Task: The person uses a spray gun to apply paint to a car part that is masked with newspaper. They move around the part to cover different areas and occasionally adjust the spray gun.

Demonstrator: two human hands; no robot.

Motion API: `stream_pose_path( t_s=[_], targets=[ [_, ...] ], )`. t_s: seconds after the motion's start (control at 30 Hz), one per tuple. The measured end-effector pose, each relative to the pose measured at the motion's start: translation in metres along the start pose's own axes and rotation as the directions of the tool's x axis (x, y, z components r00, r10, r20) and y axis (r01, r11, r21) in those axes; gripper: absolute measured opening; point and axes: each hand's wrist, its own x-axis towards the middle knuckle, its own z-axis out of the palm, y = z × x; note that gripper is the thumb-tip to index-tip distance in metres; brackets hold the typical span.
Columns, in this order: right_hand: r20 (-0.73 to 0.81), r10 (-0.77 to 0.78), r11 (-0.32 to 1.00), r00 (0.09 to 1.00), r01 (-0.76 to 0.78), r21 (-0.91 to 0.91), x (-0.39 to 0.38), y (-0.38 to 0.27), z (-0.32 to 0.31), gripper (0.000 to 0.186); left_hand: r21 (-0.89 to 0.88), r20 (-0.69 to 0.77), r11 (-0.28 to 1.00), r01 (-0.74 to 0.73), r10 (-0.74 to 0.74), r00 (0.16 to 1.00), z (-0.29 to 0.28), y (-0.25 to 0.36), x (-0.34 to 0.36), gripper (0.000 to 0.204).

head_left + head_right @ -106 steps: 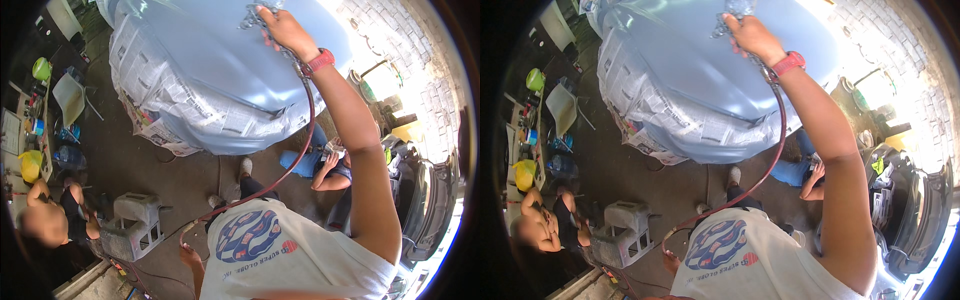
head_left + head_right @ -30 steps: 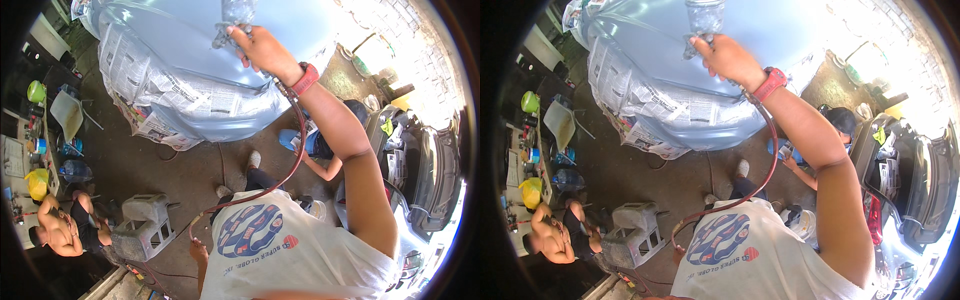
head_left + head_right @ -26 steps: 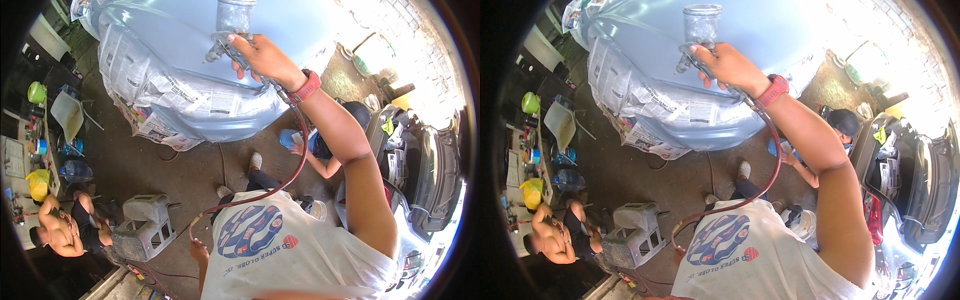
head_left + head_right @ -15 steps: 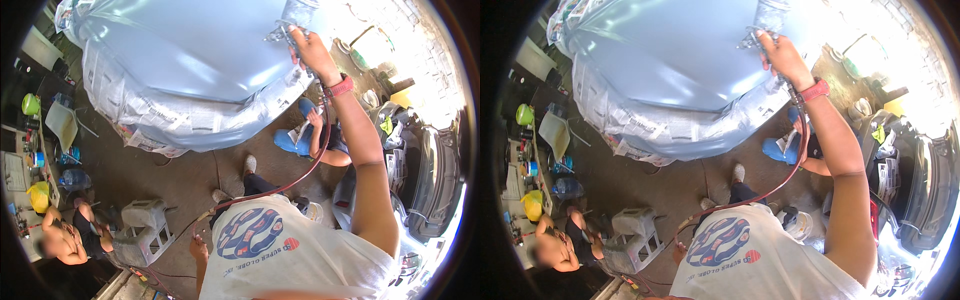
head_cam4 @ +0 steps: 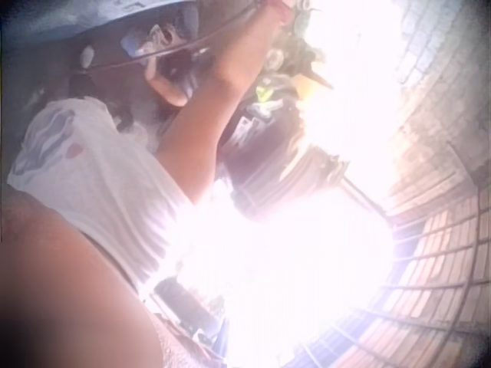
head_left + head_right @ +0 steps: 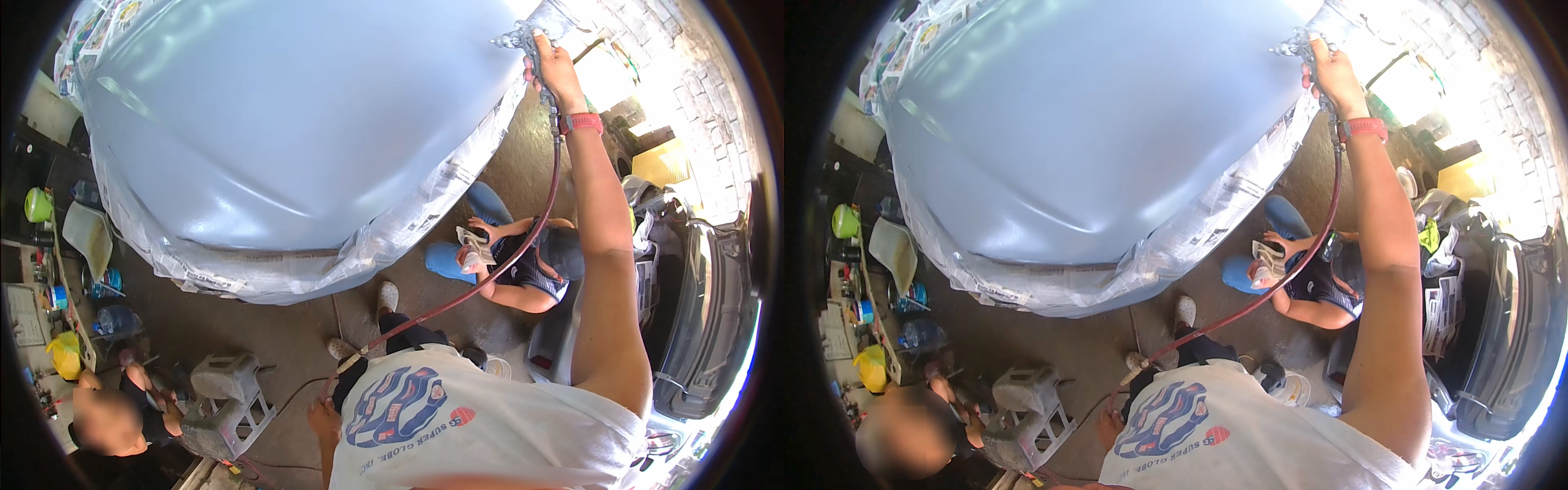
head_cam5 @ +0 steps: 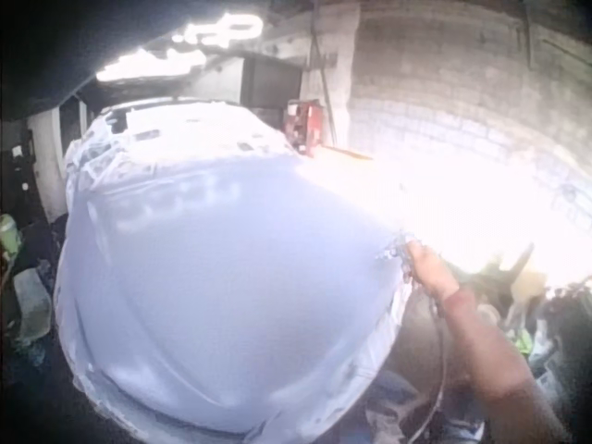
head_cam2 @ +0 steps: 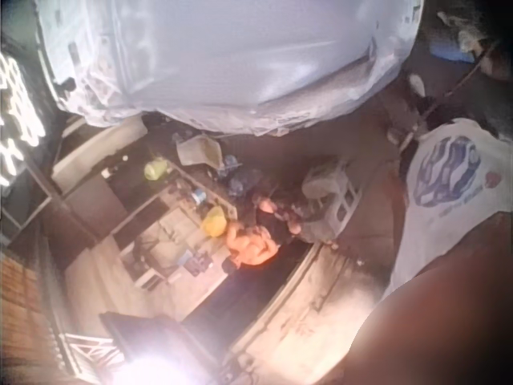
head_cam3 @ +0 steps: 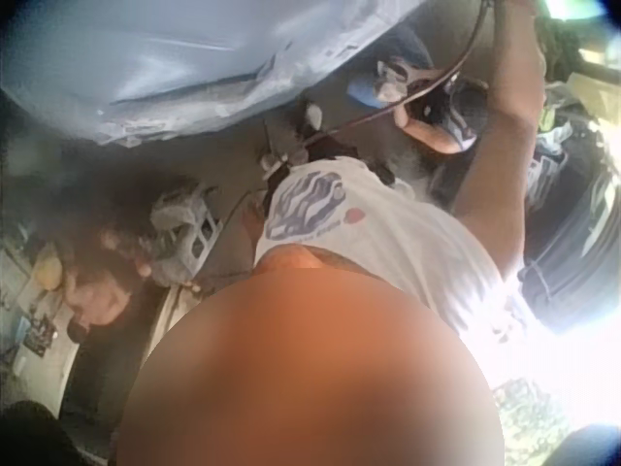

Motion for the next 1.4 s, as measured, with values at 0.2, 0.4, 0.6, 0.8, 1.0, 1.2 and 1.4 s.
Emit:
stream_pose_path(
  t_s=[0.2, 0.4, 0.6, 0.8, 1.0, 1.2, 1.4],
  targets=[
    [-0.158, 0.043, 0.999, 0.986, -0.047, -0.024, 0.070, 0.040, -0.037, 0.055, 0.114, -0.060, 0.982, -0.153, 0.161, 0.985, 0.001, 0.029, -0.004, 0.033],
    [-0.303, -0.017, 0.917, 0.953, -0.106, -0.384, 0.053, 0.052, -0.034, 0.069, 0.172, 0.060, 0.984, -0.045, 0.035, 0.998, 0.010, 0.018, -0.001, 0.037],
    [-0.074, -0.064, 0.966, 0.995, 0.043, -0.254, -0.080, 0.016, 0.014, 0.059, 0.028, -0.007, 0.992, 0.119, -0.119, 0.993, 0.009, -0.030, -0.017, 0.049],
    [0.117, -0.094, 0.993, 0.989, 0.101, -0.054, -0.230, -0.053, 0.086, 0.053, -0.106, -0.008, 0.966, 0.235, -0.237, 0.971, -0.002, -0.116, -0.048, 0.055],
    [0.283, -0.102, 0.995, 0.954, 0.103, 0.011, -0.340, -0.101, 0.145, 0.055, -0.098, 0.080, 0.954, 0.284, -0.277, 0.958, -0.010, -0.201, -0.079, 0.059],
    [0.378, -0.245, 0.967, 0.893, 0.254, 0.026, -0.410, -0.124, 0.191, 0.045, -0.317, 0.091, 0.858, 0.403, -0.396, 0.914, 0.014, -0.263, -0.109, 0.060],
    [0.495, -0.137, 0.990, 0.858, 0.095, 0.108, -0.411, -0.106, 0.166, 0.047, -0.398, 0.163, 0.794, 0.460, -0.432, 0.887, 0.027, -0.274, -0.094, 0.060]
  ],
)
